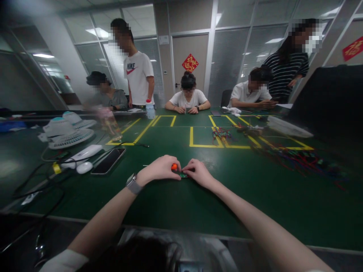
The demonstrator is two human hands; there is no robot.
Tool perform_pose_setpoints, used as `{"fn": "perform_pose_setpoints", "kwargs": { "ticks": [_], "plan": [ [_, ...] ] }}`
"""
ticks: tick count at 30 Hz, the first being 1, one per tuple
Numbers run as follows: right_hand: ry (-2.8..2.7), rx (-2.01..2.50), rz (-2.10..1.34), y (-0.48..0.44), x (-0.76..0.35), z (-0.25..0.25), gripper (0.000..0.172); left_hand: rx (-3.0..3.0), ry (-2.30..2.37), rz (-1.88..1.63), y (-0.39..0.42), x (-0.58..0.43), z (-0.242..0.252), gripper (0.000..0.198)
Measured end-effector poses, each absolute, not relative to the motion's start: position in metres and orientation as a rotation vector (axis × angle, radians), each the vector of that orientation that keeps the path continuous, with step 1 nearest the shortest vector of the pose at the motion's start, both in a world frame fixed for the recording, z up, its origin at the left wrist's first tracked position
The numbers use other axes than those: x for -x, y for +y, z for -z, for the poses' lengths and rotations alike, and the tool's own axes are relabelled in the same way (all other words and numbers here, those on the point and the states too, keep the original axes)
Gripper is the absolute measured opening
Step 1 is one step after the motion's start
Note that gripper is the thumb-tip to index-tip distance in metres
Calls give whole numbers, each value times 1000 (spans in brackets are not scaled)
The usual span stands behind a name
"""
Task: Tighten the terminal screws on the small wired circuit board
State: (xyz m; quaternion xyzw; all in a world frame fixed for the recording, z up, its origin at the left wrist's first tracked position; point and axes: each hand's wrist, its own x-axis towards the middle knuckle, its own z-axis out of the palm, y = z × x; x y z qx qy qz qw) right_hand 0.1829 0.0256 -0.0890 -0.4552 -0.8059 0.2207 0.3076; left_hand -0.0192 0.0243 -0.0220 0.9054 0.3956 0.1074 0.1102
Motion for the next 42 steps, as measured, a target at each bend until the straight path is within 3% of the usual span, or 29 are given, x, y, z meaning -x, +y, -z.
{"fn": "perform_pose_setpoints", "kwargs": {
  "ticks": [7, 10, 22, 28, 34, 42],
  "plan": [
    [-2278, 1039, -600, 19, -187, 77, 25, -2659, 1186, -222, 25, 16, 31, 16],
    [-2290, 1026, -647, 16, -190, 75, 47, -2654, 1191, -239, 26, 15, 31, 15],
    [-2243, 1178, -652, 17, -195, 80, 51, -2635, 1295, -431, 33, 12, 42, 18],
    [-2152, 1122, -454, 19, -196, 86, 67, -2664, 1362, -413, 33, 5, 49, 17],
    [-2138, 1141, -536, 18, -186, 87, 33, -2657, 1366, -373, 33, 7, 48, 18],
    [-2229, 1112, -532, 16, -183, 79, 21, -2706, 1426, -437, 30, 15, 35, 24]
  ]
}}
